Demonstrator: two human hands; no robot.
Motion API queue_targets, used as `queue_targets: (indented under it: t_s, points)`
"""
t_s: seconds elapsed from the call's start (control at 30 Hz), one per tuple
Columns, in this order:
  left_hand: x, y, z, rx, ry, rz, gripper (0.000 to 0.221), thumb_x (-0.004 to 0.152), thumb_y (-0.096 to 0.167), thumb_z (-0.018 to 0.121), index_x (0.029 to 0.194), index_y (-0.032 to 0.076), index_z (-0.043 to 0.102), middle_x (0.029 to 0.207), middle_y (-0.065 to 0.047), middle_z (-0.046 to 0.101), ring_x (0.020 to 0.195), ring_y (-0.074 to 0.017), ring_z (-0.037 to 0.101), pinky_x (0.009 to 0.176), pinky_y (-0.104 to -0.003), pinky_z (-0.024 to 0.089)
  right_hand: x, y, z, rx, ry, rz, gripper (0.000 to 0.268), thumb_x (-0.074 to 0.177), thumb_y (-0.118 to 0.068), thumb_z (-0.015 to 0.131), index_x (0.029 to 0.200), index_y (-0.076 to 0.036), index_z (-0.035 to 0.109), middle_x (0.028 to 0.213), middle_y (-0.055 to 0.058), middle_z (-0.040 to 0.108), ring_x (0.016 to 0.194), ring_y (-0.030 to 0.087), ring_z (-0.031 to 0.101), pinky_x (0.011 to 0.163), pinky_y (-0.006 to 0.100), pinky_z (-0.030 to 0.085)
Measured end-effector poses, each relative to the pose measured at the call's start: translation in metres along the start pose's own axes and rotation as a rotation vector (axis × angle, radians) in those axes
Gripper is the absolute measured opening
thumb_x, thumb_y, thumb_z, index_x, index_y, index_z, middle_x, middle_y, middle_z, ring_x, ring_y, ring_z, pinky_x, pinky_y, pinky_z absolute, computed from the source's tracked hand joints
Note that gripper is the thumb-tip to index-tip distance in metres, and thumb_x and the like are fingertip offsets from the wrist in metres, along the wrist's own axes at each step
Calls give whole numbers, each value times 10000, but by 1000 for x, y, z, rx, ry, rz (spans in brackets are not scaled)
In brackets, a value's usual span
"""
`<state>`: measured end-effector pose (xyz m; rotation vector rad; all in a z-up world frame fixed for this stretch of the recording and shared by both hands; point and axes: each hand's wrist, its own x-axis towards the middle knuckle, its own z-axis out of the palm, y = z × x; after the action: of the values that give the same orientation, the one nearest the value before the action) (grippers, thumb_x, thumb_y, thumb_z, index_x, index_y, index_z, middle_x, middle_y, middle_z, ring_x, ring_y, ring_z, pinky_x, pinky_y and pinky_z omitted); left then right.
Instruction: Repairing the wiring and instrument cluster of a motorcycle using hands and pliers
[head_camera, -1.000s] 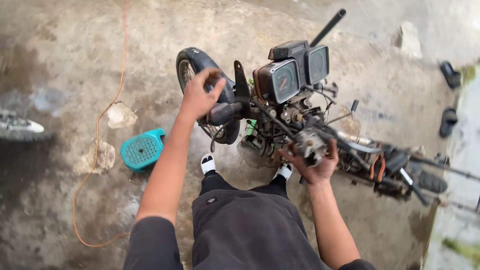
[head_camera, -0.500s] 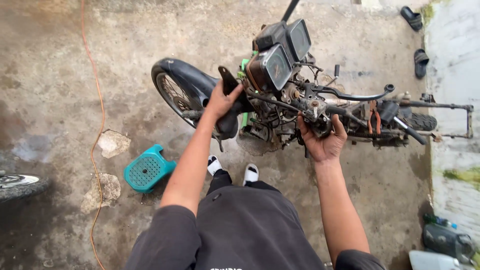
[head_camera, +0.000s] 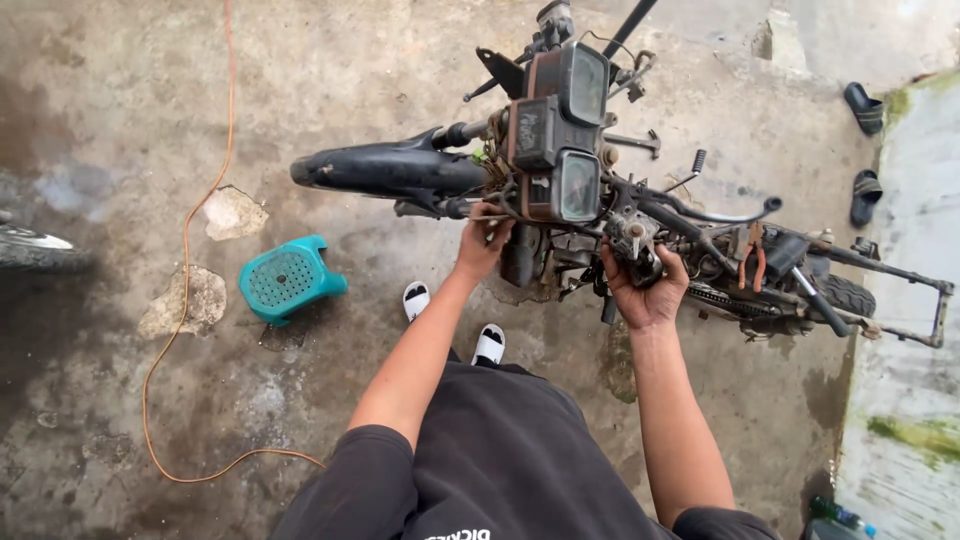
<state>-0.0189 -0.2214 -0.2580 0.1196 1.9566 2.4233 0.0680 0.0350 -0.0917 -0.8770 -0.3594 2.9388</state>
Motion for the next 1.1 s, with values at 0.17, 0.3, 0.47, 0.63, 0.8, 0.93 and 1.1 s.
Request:
queue_targets:
  t_s: [0.17,0.3,0.47,0.63,0.8,0.93,1.1]
  points:
    - [-15,7,-5,22,-111,-74,248,1039,54,627,1261,110,531,1091,-192,709,1079,-372,709,897,-506,615,-21,28,-14,37,31,12,463,779,-126,715,1189,85,682,1233,343,678,1180,544,634,1090,666,484]
    - [-13,53,-19,-63,-271,-68,639,948,88,756,1452,163,371,1323,-180,616,1263,-416,594,1073,-610,501,-37,56,-26,84,76,-59,453,796,-133,696,1188,94,686,1230,345,682,1176,512,655,1062,630,514]
    - [15,62,-52,-100,-484,-85,1146,687,189,1007,1517,152,216,1316,-232,547,1184,-436,623,1054,-583,490,-48,94,-14,103,148,-262,407,803,-155,693,1127,91,691,1144,325,716,1073,474,714,1009,599,572]
    - [51,120,-86,189,-656,-83,674,971,332,773,1561,255,457,1270,-145,629,1114,-333,680,980,-492,580,-71,126,14,-56,213,-441,480,809,-281,717,1145,61,687,1140,325,717,1069,463,734,1005,631,578]
    - [71,105,-89,663,-914,163,507,1020,332,664,1490,253,490,1209,-134,586,1102,-352,669,894,-518,601,-55,127,-9,-32,368,-574,530,816,-343,760,1156,44,637,1076,292,717,1003,453,747,967,588,619]
    - [69,109,-87,767,-919,312,349,1048,319,595,1358,162,617,1080,-123,593,959,-316,686,769,-436,622,-38,129,-28,80,476,-689,530,797,-296,830,1127,31,575,1049,287,710,995,436,758,952,547,641]
    - [74,100,-104,525,-787,42,445,958,344,705,1363,176,627,1051,-143,663,942,-347,707,752,-453,611,-22,161,1,35,485,-677,968,822,-413,883,1445,-7,263,1409,278,455,1306,439,527,1126,577,453]
